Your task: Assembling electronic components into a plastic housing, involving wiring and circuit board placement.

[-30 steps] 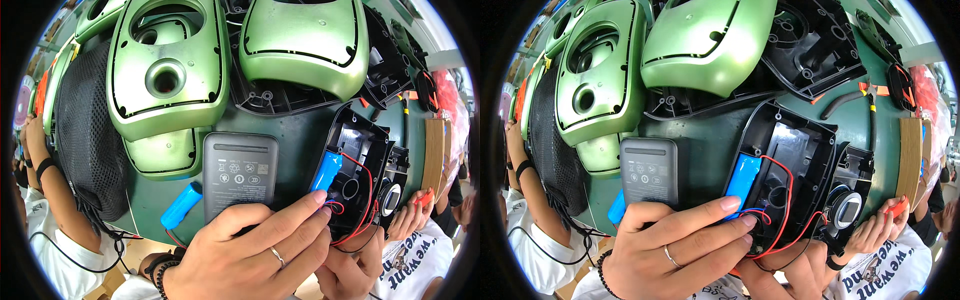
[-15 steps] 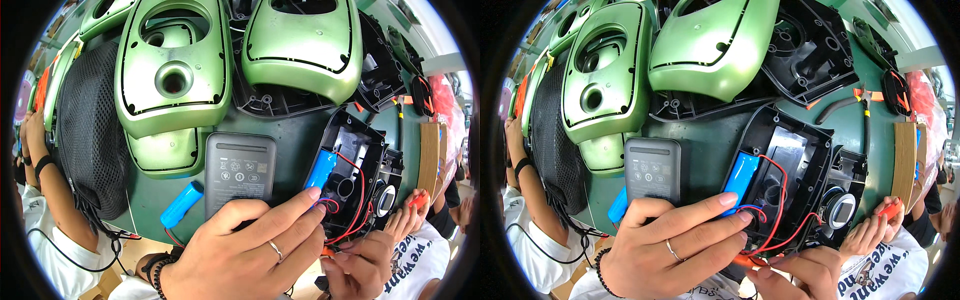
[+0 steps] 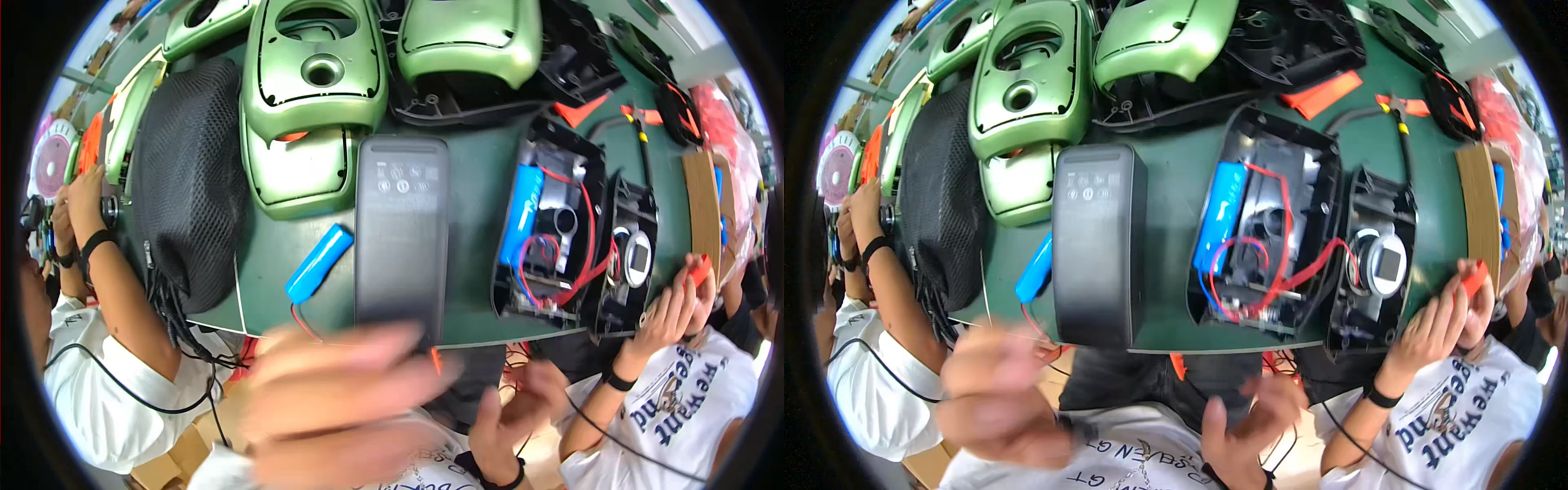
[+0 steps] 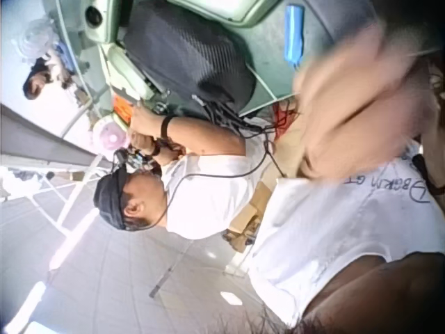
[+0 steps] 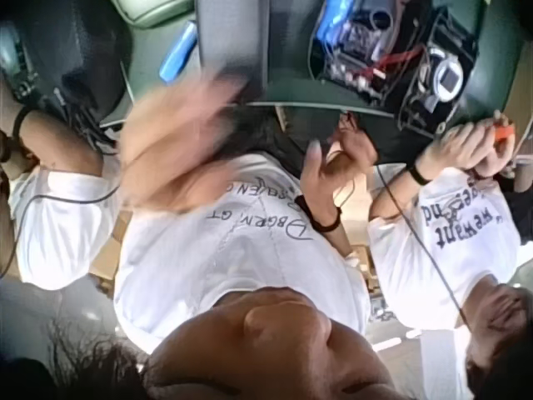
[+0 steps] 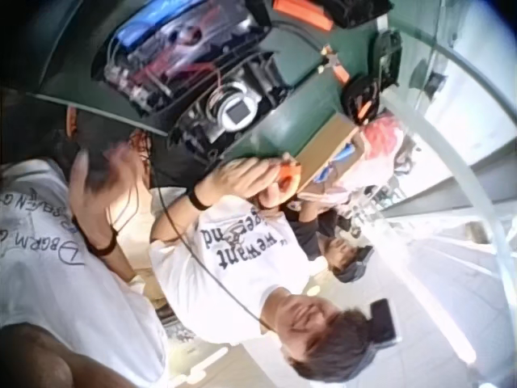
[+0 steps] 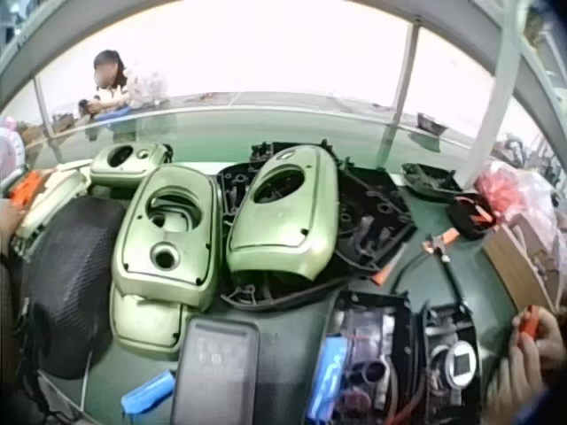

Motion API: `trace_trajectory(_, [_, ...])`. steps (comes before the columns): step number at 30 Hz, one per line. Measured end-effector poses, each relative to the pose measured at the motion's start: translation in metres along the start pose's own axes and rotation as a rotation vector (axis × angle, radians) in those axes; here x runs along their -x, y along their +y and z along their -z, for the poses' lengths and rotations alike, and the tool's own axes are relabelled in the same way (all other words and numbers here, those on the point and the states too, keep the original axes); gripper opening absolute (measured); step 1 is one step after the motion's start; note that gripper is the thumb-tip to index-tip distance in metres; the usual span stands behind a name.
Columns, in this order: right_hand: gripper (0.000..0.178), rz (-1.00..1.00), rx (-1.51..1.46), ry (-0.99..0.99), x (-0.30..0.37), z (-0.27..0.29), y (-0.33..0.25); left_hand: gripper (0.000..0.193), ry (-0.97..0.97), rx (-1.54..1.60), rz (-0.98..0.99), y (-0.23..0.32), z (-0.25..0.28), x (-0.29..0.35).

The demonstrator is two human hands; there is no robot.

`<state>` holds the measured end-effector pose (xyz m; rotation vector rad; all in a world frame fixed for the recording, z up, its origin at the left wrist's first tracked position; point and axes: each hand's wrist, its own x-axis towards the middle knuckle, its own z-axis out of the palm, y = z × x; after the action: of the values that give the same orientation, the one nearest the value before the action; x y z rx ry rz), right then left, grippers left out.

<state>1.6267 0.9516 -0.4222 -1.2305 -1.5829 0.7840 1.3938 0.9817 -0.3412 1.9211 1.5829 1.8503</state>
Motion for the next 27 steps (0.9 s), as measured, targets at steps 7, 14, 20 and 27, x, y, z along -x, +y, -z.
trace_trajectory(7, [0.075,-0.054,0.386,-0.541,0.018,-0.029,0.039,0.017,-0.366,0.104,0.957,0.005,0.042,0.17])
trace_trajectory(14, [0.076,-0.035,0.417,-0.445,0.05,-0.032,0.049,0.058,-0.565,-0.007,0.748,-0.019,0.011,0.174])
trace_trajectory(20, [0.07,-0.088,0.358,-0.494,0.055,-0.016,0.057,0.066,-0.579,-0.178,0.579,-0.032,-0.003,0.152])
trace_trajectory(27, [0.021,-0.039,0.547,-0.646,0.046,-0.029,0.044,0.071,-0.51,-0.164,0.72,-0.016,0.015,0.144])
